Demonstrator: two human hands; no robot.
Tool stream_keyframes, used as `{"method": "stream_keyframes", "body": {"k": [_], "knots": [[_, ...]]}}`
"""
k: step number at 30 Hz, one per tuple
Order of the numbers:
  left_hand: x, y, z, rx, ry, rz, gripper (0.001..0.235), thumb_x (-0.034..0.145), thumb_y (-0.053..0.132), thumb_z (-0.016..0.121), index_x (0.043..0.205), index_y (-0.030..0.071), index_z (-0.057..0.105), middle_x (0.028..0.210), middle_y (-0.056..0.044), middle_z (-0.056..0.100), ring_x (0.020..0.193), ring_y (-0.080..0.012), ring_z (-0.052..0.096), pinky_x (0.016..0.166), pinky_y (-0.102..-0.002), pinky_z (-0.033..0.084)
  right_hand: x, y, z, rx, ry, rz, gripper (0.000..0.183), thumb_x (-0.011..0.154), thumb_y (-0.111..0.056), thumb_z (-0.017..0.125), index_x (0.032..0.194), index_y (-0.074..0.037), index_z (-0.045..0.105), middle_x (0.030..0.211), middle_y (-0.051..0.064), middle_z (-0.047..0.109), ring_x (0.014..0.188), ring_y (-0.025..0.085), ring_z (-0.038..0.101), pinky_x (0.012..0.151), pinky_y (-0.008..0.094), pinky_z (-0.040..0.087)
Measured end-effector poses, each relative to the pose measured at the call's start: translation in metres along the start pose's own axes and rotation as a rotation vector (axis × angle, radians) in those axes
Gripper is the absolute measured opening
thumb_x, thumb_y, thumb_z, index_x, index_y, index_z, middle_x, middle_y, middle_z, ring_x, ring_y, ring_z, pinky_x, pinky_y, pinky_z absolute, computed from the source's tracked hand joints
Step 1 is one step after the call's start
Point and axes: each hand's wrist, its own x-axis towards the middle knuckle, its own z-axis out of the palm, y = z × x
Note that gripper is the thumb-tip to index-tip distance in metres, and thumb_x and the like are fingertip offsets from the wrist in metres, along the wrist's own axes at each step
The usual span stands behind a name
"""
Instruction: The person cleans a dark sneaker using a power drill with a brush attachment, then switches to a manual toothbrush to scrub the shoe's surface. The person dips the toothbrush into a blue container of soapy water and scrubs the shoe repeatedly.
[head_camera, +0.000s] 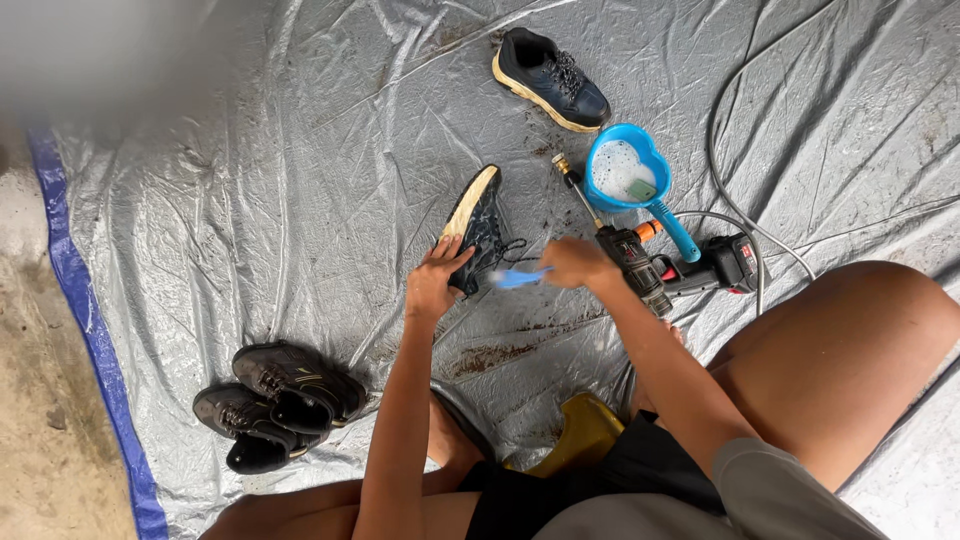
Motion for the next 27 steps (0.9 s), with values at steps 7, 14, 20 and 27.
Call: {"method": "stream_keyframes", "body": {"k": [7, 14, 20, 27], "knots": [[0.000, 0.025, -0.018, 0.037, -0.013, -0.073, 0.136, 0.069, 0.019, 0.102, 0.181, 0.031, 0.026, 0.182, 0.007, 0.040, 0.169, -0.0171, 0.033, 0.135, -0.050, 0.034, 0.041, 0.042, 0.160, 0.278, 0.413, -0.122, 0.031, 0.111, -0.018, 0.065, 0.136, -0.008, 0.081, 0.078, 0.016, 0.081, 0.048, 0.022, 0.067, 0.046, 0.032, 0.050], [0.004, 0.050, -0.040, 0.239, 0.040, -0.034, 0.155, 0.057, 0.022, 0.110, 0.182, 0.016, 0.019, 0.186, -0.023, 0.014, 0.166, -0.0400, 0.032, 0.128, -0.049, 0.046, 0.035, 0.051, 0.167, 0.115, 0.665, -0.214, 0.028, 0.113, -0.023, 0.066, 0.133, -0.016, 0.083, 0.079, 0.012, 0.080, 0.053, 0.025, 0.070, 0.040, 0.038, 0.052], [0.008, 0.041, -0.027, 0.330, 0.069, -0.022, 0.166, 0.045, 0.027, 0.113, 0.181, 0.010, 0.019, 0.185, -0.023, 0.021, 0.166, -0.0409, 0.033, 0.134, -0.050, 0.035, 0.028, 0.049, 0.188, 0.056, 0.837, -0.273, 0.027, 0.108, -0.020, 0.069, 0.130, -0.018, 0.085, 0.069, 0.009, 0.074, 0.045, 0.021, 0.064, 0.038, 0.030, 0.050], [0.008, 0.034, -0.019, 0.264, 0.110, -0.020, 0.156, 0.049, 0.023, 0.110, 0.178, 0.002, 0.025, 0.183, -0.025, 0.023, 0.163, -0.0434, 0.039, 0.132, -0.051, 0.040, 0.026, 0.031, 0.185, 0.123, 0.902, -0.269, 0.022, 0.104, -0.018, 0.073, 0.119, -0.018, 0.089, 0.065, 0.009, 0.074, 0.041, 0.020, 0.062, 0.036, 0.030, 0.046]]}}
